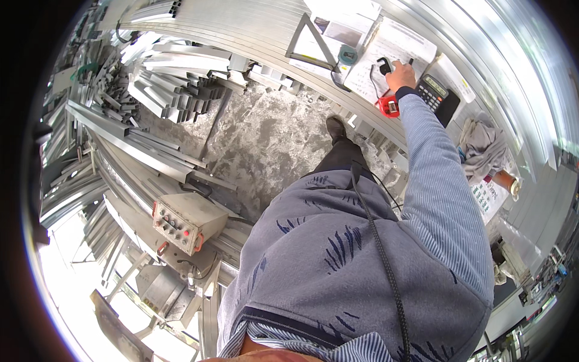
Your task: The person writes Chinese characters on several stacked white metal profiles using a black marker. After labeling, they walk to a nearby workbench and place the marker down.
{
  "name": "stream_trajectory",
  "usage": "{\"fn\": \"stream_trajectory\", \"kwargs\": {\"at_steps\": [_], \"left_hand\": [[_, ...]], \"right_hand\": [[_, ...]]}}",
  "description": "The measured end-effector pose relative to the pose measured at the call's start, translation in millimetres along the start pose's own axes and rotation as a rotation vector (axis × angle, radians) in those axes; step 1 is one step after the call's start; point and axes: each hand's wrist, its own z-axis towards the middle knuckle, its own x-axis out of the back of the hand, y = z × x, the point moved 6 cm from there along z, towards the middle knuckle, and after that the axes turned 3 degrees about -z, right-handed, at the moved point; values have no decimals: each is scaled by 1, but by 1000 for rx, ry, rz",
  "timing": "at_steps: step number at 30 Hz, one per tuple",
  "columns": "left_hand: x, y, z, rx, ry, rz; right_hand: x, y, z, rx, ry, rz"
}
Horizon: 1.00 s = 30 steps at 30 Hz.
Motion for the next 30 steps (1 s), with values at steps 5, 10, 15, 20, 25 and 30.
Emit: {"fn": "stream_trajectory", "kwargs": {"at_steps": [5, 10, 15, 20, 25, 30], "left_hand": [[-3, 114, -15, -55, -19, -377], [-4, 97, 26, -94, -54, -223], [12, 29, 94, -170, -164, -353], [31, 117, 168, -289, -208, 224], [-1, 349, 229, -476, -269, 644], [-81, 550, 251, -818, -276, 857]], "right_hand": [[-2, -52, 9, 139, 89, -47], [-12, -51, 20, 130, 67, -129], [2, -51, 18, 99, 210, -186], [3, -117, 7, 318, 158, 149], [-18, -167, 11, 179, -98, 58], [-5, -162, -14, -111, -141, -164]]}}
